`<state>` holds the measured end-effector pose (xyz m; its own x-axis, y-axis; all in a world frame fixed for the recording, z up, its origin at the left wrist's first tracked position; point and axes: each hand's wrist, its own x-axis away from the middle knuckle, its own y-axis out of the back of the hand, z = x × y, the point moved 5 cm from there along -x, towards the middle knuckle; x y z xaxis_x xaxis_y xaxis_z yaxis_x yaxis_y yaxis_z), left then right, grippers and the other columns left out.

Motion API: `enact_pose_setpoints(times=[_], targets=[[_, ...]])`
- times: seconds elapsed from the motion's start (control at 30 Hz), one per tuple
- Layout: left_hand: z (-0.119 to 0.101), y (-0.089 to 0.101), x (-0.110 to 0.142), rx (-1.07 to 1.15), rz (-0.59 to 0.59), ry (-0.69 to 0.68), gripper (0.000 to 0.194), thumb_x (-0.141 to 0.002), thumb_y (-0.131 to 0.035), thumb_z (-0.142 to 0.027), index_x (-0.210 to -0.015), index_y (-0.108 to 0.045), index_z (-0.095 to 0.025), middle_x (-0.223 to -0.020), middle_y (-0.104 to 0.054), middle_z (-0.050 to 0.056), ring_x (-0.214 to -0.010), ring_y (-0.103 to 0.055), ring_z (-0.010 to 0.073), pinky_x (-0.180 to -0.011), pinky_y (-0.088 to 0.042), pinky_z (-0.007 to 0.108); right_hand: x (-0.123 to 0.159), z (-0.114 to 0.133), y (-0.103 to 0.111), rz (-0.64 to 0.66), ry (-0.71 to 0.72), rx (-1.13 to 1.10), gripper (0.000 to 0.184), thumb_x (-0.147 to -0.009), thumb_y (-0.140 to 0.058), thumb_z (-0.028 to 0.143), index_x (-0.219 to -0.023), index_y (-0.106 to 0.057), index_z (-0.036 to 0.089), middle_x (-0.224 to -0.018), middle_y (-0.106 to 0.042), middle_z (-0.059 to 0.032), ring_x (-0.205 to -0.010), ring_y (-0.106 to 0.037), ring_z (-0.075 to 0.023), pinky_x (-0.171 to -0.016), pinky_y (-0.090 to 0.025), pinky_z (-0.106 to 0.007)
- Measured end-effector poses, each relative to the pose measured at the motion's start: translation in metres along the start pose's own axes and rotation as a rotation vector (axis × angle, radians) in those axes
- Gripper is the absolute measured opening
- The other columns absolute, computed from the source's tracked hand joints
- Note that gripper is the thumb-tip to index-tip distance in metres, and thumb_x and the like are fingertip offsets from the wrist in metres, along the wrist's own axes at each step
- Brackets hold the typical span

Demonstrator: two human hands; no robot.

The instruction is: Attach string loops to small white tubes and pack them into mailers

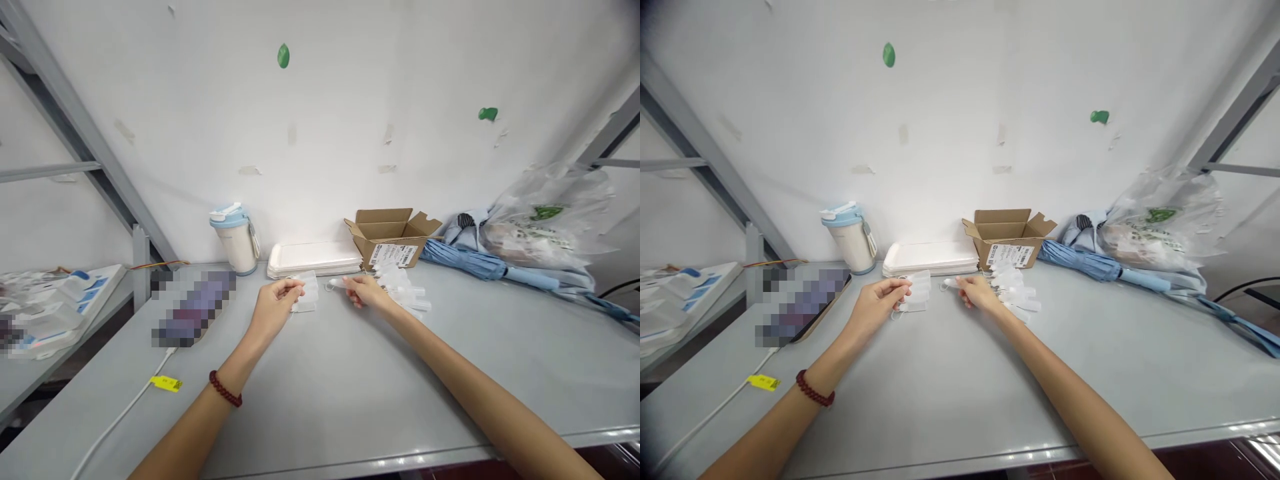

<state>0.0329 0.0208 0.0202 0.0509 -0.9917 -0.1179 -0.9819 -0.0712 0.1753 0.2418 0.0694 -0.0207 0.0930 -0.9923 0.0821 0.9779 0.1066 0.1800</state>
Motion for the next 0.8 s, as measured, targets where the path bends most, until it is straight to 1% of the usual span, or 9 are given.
enact_pose_setpoints(times=[0.1, 0.23, 0.43, 0.5, 0.57, 0.63, 0.7, 0.77, 0.8], targets=[[0.004, 0.003, -0.004, 0.015, -0.022, -0.002, 0.028, -0.067, -0.062, -0.036, -0.082, -0.067, -0.012, -0.071, -0.065, 0.005, -0.06, -0.053, 0.0123, -0.051, -0.039, 0.022, -0.015, 0.003, -0.007, 0.042, -0.015, 0.026, 0.036, -0.067, -0.066, 0.048, -0.06, -0.051, 0.016, -0.046, -0.05, 0.0034, -0.033, -0.036, -0.0052, -0.03, -0.027, -0.019], [0.006, 0.006, -0.006, 0.046, -0.04, 0.034, 0.028, -0.065, -0.063, -0.035, -0.081, -0.067, -0.012, -0.069, -0.065, 0.004, -0.057, -0.052, 0.0114, -0.05, -0.038, 0.022, -0.029, 0.003, -0.009, -0.023, 0.016, 0.091, 0.025, -0.069, -0.066, 0.039, -0.071, -0.054, 0.017, -0.039, -0.048, 0.0062, -0.027, -0.036, -0.0062, -0.028, -0.023, -0.018], [0.003, 0.008, -0.003, 0.125, -0.052, 0.075, 0.021, -0.066, -0.064, -0.027, -0.08, -0.068, -0.012, -0.07, -0.064, 0.003, -0.059, -0.052, 0.0103, -0.051, -0.039, 0.021, -0.022, 0.012, -0.001, -0.091, 0.104, 0.201, 0.018, -0.07, -0.064, 0.026, -0.084, -0.056, 0.018, -0.045, -0.056, 0.0051, -0.031, -0.046, -0.0095, -0.029, -0.029, -0.018], [0.004, 0.009, -0.005, 0.239, -0.049, 0.111, 0.017, -0.067, -0.066, -0.024, -0.079, -0.068, -0.012, -0.071, -0.063, 0.003, -0.06, -0.051, 0.0091, -0.05, -0.039, 0.02, -0.014, 0.019, 0.012, -0.092, 0.128, 0.239, 0.013, -0.071, -0.062, 0.027, -0.079, -0.057, 0.018, -0.049, -0.058, 0.0023, -0.033, -0.048, -0.0106, -0.03, -0.032, -0.019], [0.008, 0.012, -0.007, 0.456, -0.059, 0.205, 0.013, -0.07, -0.064, -0.02, -0.077, -0.067, -0.01, -0.071, -0.061, 0.003, -0.059, -0.052, 0.008, -0.051, -0.041, 0.019, -0.005, 0.029, 0.031, -0.113, 0.166, 0.264, 0.014, -0.075, -0.058, 0.031, -0.074, -0.058, 0.017, -0.056, -0.062, -0.0013, -0.038, -0.052, -0.0114, -0.033, -0.036, -0.021], [0.013, 0.014, -0.009, 0.715, -0.084, 0.343, 0.013, -0.076, -0.059, -0.02, -0.077, -0.064, -0.008, -0.072, -0.06, 0.005, -0.06, -0.054, 0.0081, -0.053, -0.044, 0.018, 0.002, 0.037, 0.058, -0.17, 0.215, 0.274, 0.02, -0.079, -0.052, 0.034, -0.073, -0.059, 0.016, -0.064, -0.064, -0.004, -0.046, -0.056, -0.0127, -0.04, -0.043, -0.023], [0.014, 0.017, -0.01, 0.913, -0.129, 0.45, 0.019, -0.082, -0.05, -0.02, -0.08, -0.062, -0.006, -0.076, -0.06, 0.008, -0.065, -0.057, 0.0101, -0.056, -0.049, 0.019, 0.005, 0.041, 0.087, -0.276, 0.26, 0.3, 0.023, -0.082, -0.048, 0.035, -0.076, -0.06, 0.015, -0.07, -0.065, -0.007, -0.055, -0.059, -0.0148, -0.048, -0.046, -0.025], [0.014, 0.02, -0.01, 1.008, -0.178, 0.495, 0.024, -0.086, -0.042, -0.021, -0.085, -0.06, -0.005, -0.08, -0.059, 0.011, -0.07, -0.059, 0.0129, -0.059, -0.051, 0.02, 0.007, 0.044, 0.108, -0.42, 0.347, 0.662, 0.027, -0.085, -0.042, 0.031, -0.079, -0.062, 0.014, -0.07, -0.067, -0.0081, -0.059, -0.062, -0.0168, -0.056, -0.048, -0.028], [0.013, 0.022, -0.009, 1.024, -0.201, 0.507, 0.025, -0.087, -0.04, -0.021, -0.087, -0.059, -0.004, -0.08, -0.059, 0.012, -0.072, -0.06, 0.0138, -0.059, -0.052, 0.021, 0.006, 0.042, 0.116, -0.45, 0.353, 0.727, 0.026, -0.084, -0.042, 0.028, -0.08, -0.064, 0.014, -0.074, -0.068, -0.0093, -0.065, -0.063, -0.0188, -0.063, -0.048, -0.03]])
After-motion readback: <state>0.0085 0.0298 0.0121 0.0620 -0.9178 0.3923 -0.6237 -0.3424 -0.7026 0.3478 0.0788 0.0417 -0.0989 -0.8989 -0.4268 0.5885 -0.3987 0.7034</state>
